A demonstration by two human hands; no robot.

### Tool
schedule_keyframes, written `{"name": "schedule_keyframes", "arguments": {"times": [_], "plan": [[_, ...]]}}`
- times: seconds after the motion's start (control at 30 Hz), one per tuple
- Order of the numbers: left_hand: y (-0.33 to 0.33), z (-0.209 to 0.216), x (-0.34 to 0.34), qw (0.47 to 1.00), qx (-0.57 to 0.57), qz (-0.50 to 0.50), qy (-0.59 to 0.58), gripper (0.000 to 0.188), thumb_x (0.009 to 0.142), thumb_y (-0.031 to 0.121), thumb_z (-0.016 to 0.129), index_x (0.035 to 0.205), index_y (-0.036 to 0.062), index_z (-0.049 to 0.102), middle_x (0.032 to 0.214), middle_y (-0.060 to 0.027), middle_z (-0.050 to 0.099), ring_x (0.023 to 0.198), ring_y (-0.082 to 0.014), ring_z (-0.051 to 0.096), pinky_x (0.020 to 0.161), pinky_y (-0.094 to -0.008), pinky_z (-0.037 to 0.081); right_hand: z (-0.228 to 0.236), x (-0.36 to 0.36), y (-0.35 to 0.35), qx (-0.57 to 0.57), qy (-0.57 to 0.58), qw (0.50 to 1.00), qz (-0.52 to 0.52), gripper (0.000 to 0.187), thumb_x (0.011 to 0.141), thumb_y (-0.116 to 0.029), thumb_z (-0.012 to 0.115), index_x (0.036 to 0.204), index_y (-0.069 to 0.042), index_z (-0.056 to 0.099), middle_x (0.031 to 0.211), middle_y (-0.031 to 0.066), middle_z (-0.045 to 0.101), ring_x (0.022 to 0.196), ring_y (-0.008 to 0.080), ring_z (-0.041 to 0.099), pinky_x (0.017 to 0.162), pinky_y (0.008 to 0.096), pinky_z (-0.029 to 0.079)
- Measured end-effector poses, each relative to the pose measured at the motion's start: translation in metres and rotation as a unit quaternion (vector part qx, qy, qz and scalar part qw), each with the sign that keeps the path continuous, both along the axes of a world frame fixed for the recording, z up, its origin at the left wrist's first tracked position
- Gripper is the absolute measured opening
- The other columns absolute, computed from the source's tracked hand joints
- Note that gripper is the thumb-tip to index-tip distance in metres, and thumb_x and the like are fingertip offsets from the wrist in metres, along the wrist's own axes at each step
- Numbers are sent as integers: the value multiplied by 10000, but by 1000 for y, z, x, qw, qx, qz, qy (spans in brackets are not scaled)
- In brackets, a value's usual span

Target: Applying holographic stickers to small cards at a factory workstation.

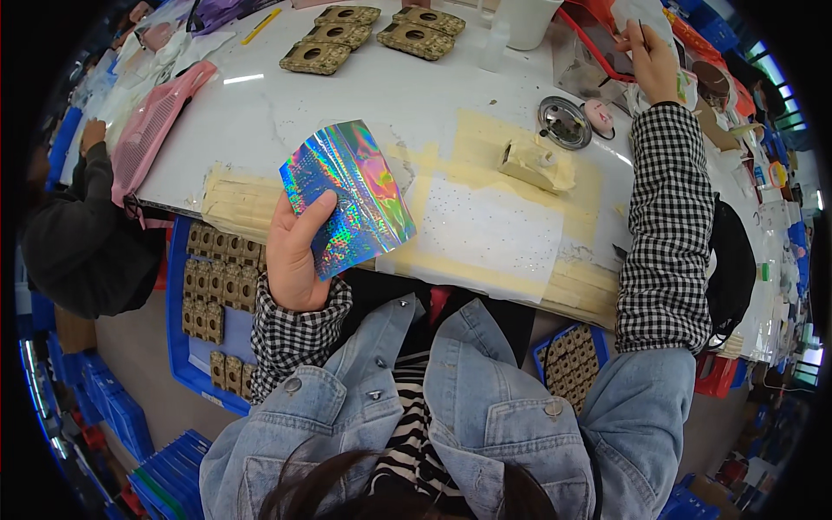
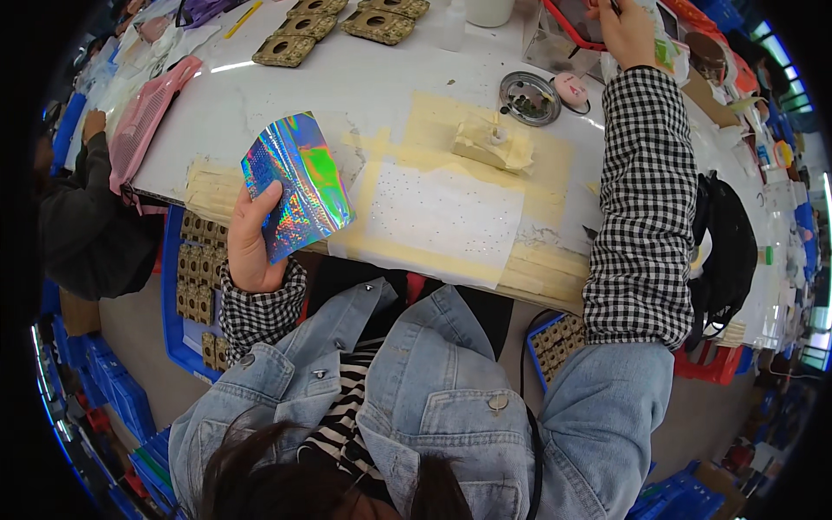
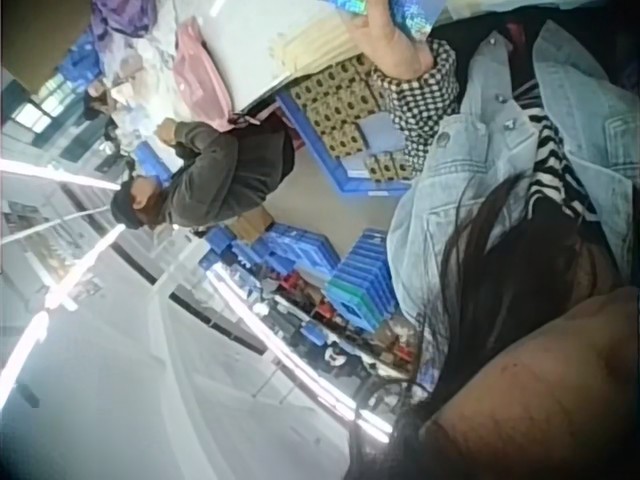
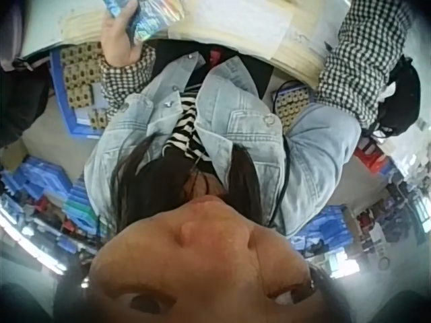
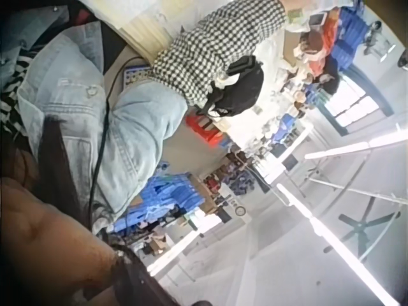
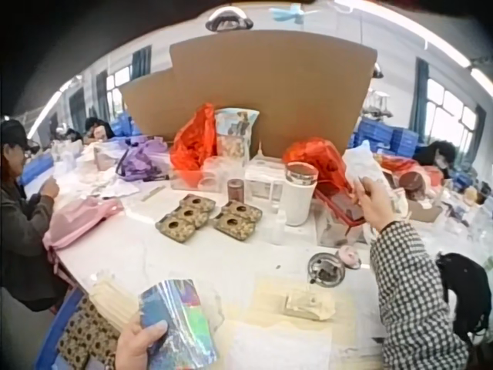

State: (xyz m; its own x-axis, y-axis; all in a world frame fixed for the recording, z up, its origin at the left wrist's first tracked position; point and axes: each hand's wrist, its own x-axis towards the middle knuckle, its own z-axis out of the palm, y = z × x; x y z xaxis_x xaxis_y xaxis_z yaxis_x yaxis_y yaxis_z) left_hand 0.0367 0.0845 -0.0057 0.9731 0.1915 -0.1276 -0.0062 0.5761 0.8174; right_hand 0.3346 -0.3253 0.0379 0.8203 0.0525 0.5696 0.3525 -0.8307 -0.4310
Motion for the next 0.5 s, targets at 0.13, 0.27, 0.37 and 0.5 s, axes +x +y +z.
{"name": "schedule_keyframes", "arguments": {"times": [0.13, 0.27, 0.37, 0.5], "plan": [[-1, 0, 0, 1000, -2, 3, 2, 310, 878, 22, 600, 1174, 10, 510, 1049, -89, 637, 905, -162, 646, 798, -312, 540, -5, 5, -2, -28, -52, 998, 14, 408, 950, -413, 468, 921, -51, 653, 734, 62, 689, 674, 172, 615, 658, 304, 451], [1, -1, -1, 1000, -1, 1, 1, 312, 878, 21, 600, 1176, 10, 507, 1049, -90, 637, 905, -161, 646, 801, -311, 539, -2, 2, 2, -85, -32, 996, -5, 404, 940, -417, 477, 920, -51, 646, 724, 84, 680, 696, 233, 642, 661, 336, 464], [1, -2, -1, 1000, -3, 1, 1, 312, 879, 20, 599, 1176, 9, 506, 1049, -89, 637, 906, -161, 646, 803, -309, 538, -2, 1, 5, -84, -35, 996, -5, 406, 936, -423, 477, 921, -53, 644, 722, 81, 681, 704, 246, 648, 666, 342, 468], [0, -1, -1, 1000, -5, 3, 0, 310, 880, 20, 597, 1176, 8, 504, 1047, -88, 637, 906, -159, 645, 802, -308, 537, -3, 3, 3, -98, -28, 995, -23, 405, 938, -422, 474, 933, -56, 648, 731, 77, 686, 713, 245, 651, 673, 342, 470]]}}
